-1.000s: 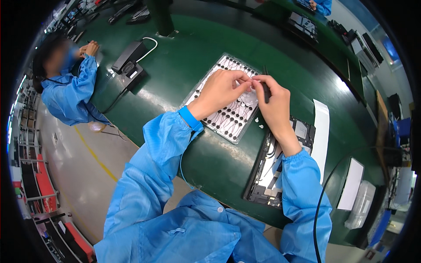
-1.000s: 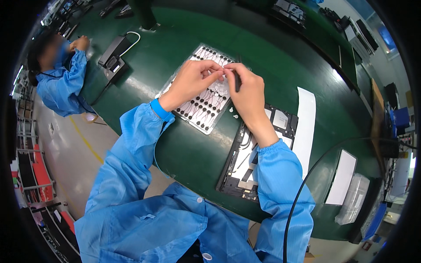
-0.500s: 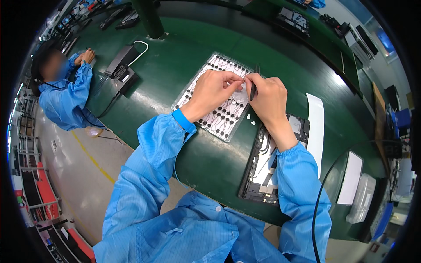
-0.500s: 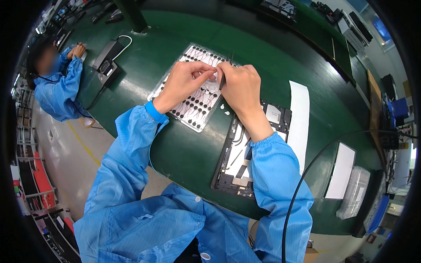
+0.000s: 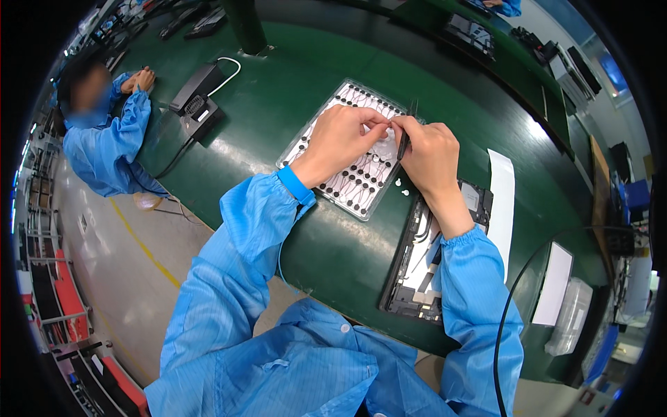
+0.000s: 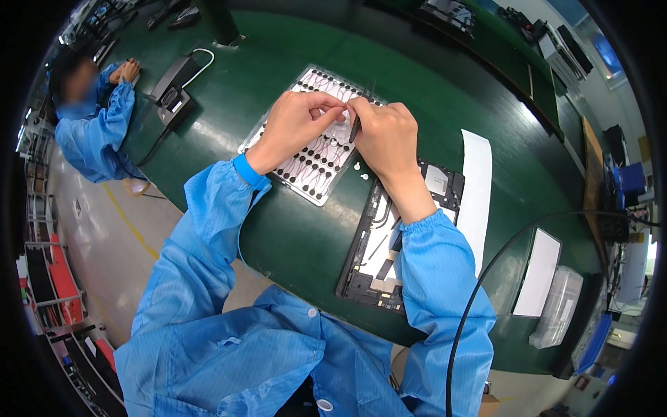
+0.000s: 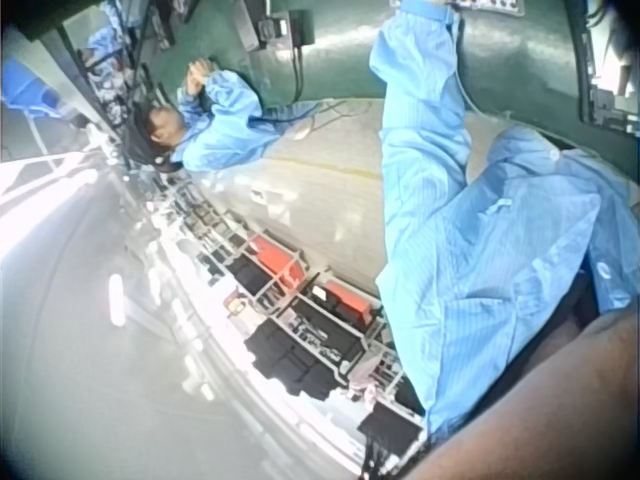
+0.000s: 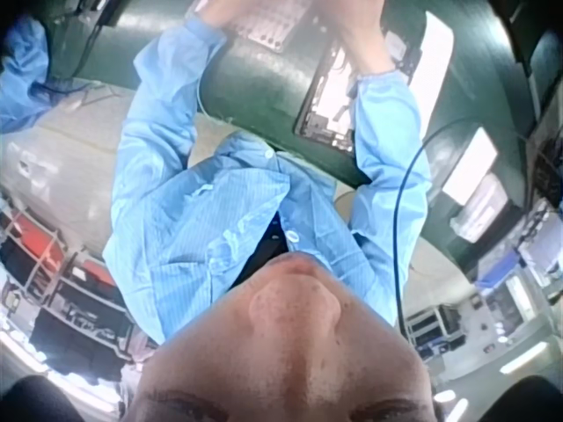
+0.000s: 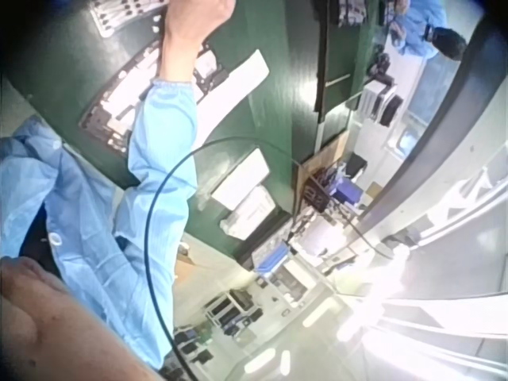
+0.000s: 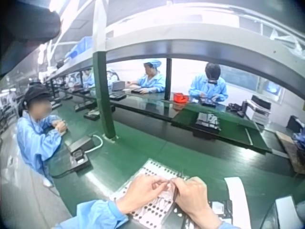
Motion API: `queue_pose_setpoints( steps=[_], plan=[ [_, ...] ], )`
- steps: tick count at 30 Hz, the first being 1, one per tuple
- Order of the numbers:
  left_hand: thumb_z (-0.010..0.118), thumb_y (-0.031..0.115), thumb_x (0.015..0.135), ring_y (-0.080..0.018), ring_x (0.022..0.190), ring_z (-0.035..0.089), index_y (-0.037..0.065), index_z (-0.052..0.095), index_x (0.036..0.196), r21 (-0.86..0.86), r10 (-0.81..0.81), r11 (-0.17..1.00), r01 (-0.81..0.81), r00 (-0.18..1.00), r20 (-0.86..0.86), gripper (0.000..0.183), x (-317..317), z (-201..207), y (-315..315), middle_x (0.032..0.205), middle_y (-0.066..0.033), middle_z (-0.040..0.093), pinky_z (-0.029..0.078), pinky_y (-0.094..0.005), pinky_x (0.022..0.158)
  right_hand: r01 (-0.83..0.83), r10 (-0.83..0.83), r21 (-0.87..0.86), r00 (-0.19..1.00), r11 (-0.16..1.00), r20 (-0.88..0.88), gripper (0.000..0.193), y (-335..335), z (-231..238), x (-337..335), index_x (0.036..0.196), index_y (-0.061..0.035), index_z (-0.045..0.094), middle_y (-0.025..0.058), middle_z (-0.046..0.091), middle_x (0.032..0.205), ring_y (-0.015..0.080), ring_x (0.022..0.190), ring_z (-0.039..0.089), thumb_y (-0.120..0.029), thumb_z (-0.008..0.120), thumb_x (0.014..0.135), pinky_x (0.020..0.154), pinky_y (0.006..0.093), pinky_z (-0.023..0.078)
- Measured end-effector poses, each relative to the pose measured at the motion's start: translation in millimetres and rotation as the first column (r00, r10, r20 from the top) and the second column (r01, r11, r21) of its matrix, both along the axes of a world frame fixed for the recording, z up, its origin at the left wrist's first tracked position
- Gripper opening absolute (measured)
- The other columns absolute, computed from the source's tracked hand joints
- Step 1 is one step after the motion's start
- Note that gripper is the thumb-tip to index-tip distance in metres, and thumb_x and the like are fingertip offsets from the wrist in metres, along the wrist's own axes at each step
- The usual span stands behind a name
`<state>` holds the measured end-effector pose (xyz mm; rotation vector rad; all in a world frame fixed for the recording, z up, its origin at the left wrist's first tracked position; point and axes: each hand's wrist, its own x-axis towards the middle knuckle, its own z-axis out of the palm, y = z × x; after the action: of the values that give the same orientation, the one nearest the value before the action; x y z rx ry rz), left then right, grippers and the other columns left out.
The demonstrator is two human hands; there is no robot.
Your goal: Assembling electronic components into a tablet housing on a factory production line.
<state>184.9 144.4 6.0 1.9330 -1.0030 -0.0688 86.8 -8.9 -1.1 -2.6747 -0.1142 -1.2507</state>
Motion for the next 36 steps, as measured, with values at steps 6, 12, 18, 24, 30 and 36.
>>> queue_pose_setpoints(
  steps=[6, 12, 18, 24, 30, 36],
  plan=[
    [0.069, 0.023, 0.089, -0.0255, 0.070, 0.073, 0.008, 0.080, 0.097, 0.011, -0.008, 1.000, 0.007, 0.999, 0.033, 0.020, 0.7, -1.7, -1.3, 0.075, -0.0130, 0.074, 0.055, -0.0364, 0.063, 0.020, -0.021, -0.072, 1.000, 0.997, -0.023, 0.011, -3.7, -0.8, 0.3, 0.080, -0.0137, 0.064, 0.0037, 0.065, 0.062, 0.0239, 0.057, 0.063, -0.005, 0.069, 0.078, 0.066, 0.0347, 0.049],
    [0.068, 0.015, 0.091, -0.0148, 0.066, 0.072, 0.005, 0.077, 0.102, 0.054, -0.005, 0.999, -0.004, 0.987, 0.159, 0.017, 13.0, 2.0, 3.3, 0.083, -0.0065, 0.078, 0.054, -0.0280, 0.061, 0.112, -0.109, 0.072, 0.993, 0.991, -0.039, 0.008, -13.1, -6.8, 1.3, 0.083, -0.0136, 0.066, 0.0040, 0.065, 0.063, 0.0246, 0.060, 0.063, -0.007, 0.070, 0.081, 0.070, 0.0357, 0.048],
    [0.070, 0.014, 0.091, -0.0124, 0.062, 0.067, 0.007, 0.078, 0.101, -0.028, 0.024, 0.999, -0.019, 0.979, 0.204, 0.014, 10.1, 9.4, 2.7, 0.083, -0.0050, 0.077, 0.051, -0.0258, 0.059, 0.027, -0.020, 0.148, 0.999, 0.989, -0.049, 0.005, -13.6, -0.9, 0.5, 0.089, -0.0123, 0.070, 0.0041, 0.069, 0.073, 0.0244, 0.074, 0.062, -0.017, 0.072, 0.089, 0.077, 0.0380, 0.046],
    [0.071, 0.014, 0.091, -0.0130, 0.060, 0.066, 0.007, 0.078, 0.101, -0.071, 0.024, 0.997, -0.009, 0.975, 0.221, 0.014, -1.3, 10.7, -2.4, 0.083, -0.0051, 0.077, 0.051, -0.0266, 0.058, 0.027, -0.001, 0.223, 0.994, 0.974, -0.112, 0.007, -13.5, -1.7, -6.8, 0.091, -0.0138, 0.072, 0.0014, 0.070, 0.081, 0.0231, 0.079, 0.062, -0.017, 0.076, 0.086, 0.079, 0.0380, 0.046],
    [0.068, 0.014, 0.097, -0.0050, 0.076, 0.068, -0.002, 0.074, 0.106, -0.269, -0.203, 0.951, 0.151, 0.963, -0.178, 0.019, -5.0, 2.1, -21.5, 0.088, -0.0052, 0.078, 0.050, -0.0206, 0.063, -0.094, 0.089, 0.238, 0.996, 0.967, 0.032, 0.024, -33.2, 10.6, -26.1, 0.109, -0.0149, 0.072, 0.0039, 0.072, 0.092, 0.0265, 0.084, 0.065, -0.023, 0.077, 0.087, 0.078, 0.0392, 0.050],
    [0.067, 0.013, 0.098, -0.0073, 0.082, 0.069, -0.003, 0.072, 0.106, -0.261, -0.451, 0.884, 0.386, 0.851, -0.267, 0.019, -62.8, 35.5, -60.2, 0.091, -0.0071, 0.077, 0.052, -0.0216, 0.069, -0.096, 0.107, 0.111, 0.990, 0.989, -0.098, 0.015, -81.0, 40.1, -101.1, 0.103, -0.0116, 0.074, 0.0058, 0.073, 0.090, 0.0259, 0.079, 0.066, -0.017, 0.075, 0.089, 0.074, 0.0361, 0.050]
  ],
)
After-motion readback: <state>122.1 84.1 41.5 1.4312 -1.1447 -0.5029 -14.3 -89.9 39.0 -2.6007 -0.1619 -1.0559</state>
